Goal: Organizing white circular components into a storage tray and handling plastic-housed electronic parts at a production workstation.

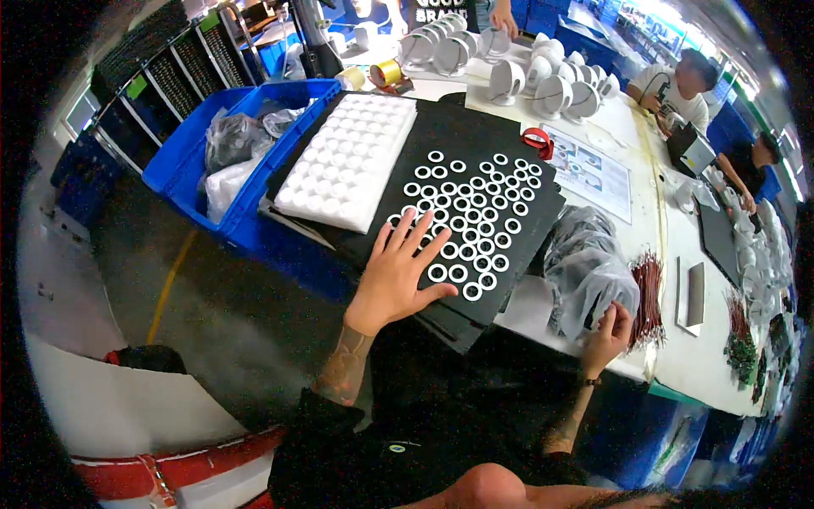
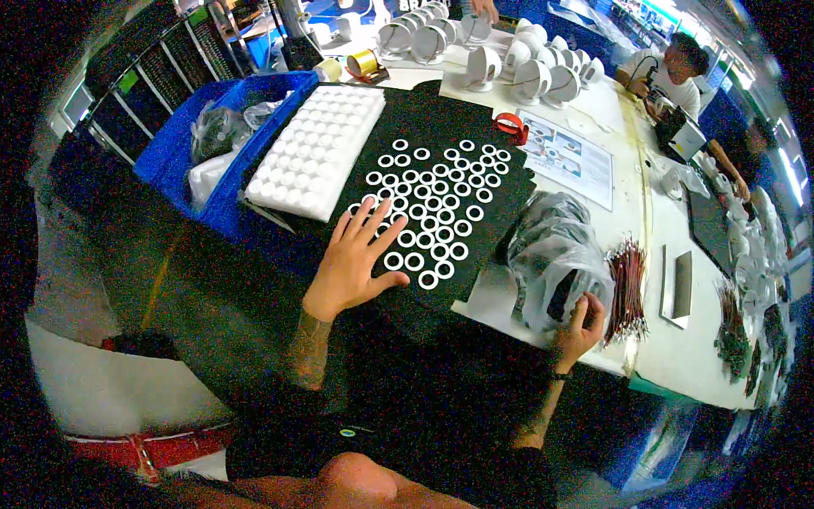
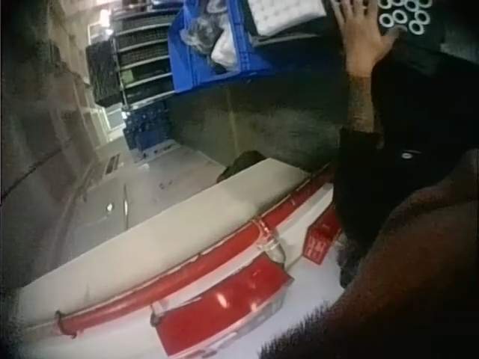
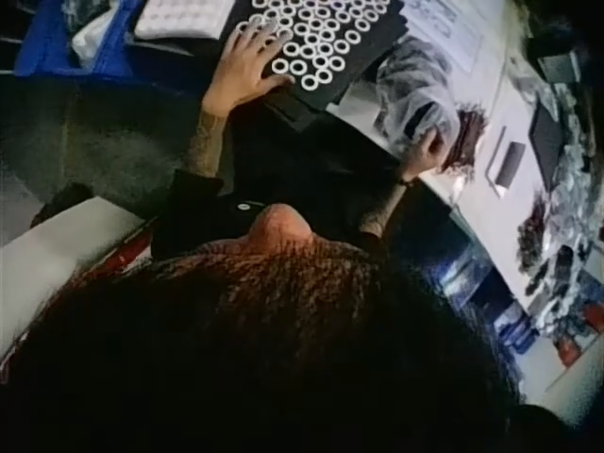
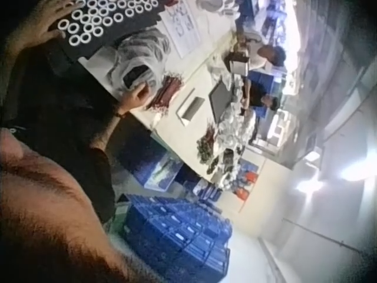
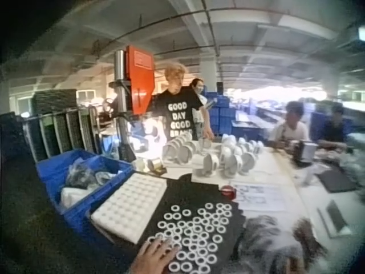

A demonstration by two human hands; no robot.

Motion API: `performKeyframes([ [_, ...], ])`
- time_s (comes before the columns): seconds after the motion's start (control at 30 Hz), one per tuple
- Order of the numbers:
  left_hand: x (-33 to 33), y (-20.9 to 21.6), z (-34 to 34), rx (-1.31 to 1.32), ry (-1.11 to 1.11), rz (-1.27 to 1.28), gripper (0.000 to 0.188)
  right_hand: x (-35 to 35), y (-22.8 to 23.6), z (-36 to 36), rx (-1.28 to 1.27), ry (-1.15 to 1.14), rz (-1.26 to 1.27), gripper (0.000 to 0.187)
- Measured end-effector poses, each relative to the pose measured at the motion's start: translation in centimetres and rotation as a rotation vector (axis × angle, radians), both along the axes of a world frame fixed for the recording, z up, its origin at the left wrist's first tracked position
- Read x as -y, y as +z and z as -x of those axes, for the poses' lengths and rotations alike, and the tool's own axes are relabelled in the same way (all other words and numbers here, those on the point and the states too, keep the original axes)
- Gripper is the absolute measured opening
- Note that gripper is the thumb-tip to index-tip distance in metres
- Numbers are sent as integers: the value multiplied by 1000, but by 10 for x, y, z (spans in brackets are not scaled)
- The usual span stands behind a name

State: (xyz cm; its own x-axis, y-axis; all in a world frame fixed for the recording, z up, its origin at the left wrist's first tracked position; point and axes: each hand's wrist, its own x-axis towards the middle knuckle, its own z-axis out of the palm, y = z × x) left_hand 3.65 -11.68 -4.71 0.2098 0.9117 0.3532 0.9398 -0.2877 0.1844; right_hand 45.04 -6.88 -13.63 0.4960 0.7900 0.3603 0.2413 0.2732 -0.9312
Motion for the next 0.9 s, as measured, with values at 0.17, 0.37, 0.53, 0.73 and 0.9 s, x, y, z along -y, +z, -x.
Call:
performKeyframes([
  [0.17, -14, 7, -36, 68, 24, -24, 85, -1, 9, 6, -2, 23, -1, 17],
  [0.37, -25, -7, -56, 13, 72, -10, 84, 5, 11, 11, -5, 15, 59, 18],
  [0.53, -35, -8, -52, 12, 78, 27, 77, 3, 6, 11, 62, 24, 24, 15],
  [0.73, -44, -13, -50, 12, 67, 31, 69, 1, -12, -3, 44, 73, 29, 16],
  [0.9, -42, -5, -64, 14, -108, -54, 66, -1, -5, -1, 61, 46, 32, 16],
])
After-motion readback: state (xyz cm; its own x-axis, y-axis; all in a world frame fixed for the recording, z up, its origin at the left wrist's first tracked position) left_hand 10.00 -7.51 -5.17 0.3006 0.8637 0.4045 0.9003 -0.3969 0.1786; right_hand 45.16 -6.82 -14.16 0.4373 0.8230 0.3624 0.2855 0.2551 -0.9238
